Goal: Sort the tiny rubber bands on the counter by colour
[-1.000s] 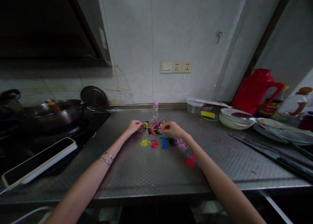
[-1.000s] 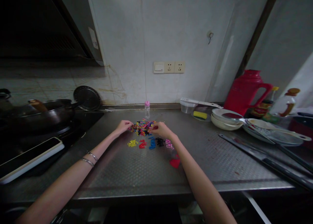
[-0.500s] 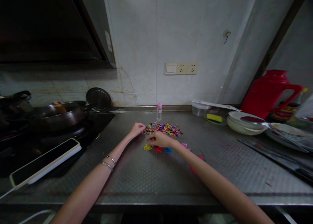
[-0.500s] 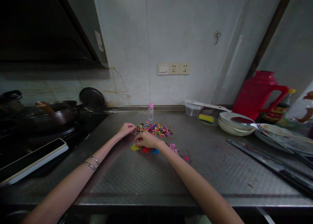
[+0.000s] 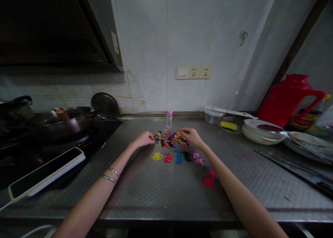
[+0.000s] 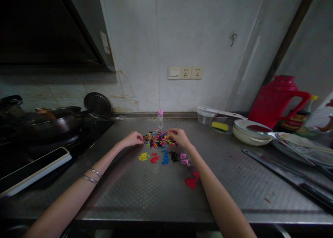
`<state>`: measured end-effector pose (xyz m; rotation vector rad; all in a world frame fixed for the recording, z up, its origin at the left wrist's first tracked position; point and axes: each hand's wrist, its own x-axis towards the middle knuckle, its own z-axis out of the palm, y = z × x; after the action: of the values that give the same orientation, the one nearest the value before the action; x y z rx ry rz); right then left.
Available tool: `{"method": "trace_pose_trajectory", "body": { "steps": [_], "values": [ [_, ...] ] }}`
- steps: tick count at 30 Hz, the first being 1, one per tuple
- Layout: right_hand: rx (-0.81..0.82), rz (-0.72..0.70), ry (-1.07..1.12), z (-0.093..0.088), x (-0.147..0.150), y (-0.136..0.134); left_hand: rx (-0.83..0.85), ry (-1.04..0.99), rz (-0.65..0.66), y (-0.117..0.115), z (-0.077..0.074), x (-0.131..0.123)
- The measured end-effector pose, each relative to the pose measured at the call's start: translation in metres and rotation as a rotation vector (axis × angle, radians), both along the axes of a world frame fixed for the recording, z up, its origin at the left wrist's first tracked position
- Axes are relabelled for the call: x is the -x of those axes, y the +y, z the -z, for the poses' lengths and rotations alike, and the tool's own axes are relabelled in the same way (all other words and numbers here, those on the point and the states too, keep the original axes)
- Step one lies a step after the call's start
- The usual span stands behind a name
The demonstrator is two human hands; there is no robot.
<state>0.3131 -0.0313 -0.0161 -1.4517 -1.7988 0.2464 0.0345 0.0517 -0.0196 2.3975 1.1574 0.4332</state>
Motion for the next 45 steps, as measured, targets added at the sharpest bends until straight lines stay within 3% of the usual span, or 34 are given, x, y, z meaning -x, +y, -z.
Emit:
{"method": "trace_pose_trajectory", "body": {
  "steps": [3, 7, 19, 33, 45],
  "values": [
    [0.000, 0.087, 0.008, 0.008, -0.018, 0.002, -0.006, 0.018, -0.020, 0.001, 0.002, 0.000],
    [0.001, 0.100, 0.036, 0.015, -0.028, 0.005, -0.030, 0.042, -0.013, 0.003, 0.005, 0.002],
    [0.019, 0.111, 0.005, 0.019, -0.030, 0.006, 0.002, 0.004, -0.002, -0.005, 0.001, -0.003],
    [0.027, 0.096, -0.038, 0.026, -0.035, 0.010, -0.015, -0.017, 0.001, -0.002, 0.007, -0.005],
    [0.058, 0.105, -0.082, 0.024, -0.035, 0.006, -0.070, -0.100, -0.095, 0.005, 0.002, 0.007]
  ]
}}
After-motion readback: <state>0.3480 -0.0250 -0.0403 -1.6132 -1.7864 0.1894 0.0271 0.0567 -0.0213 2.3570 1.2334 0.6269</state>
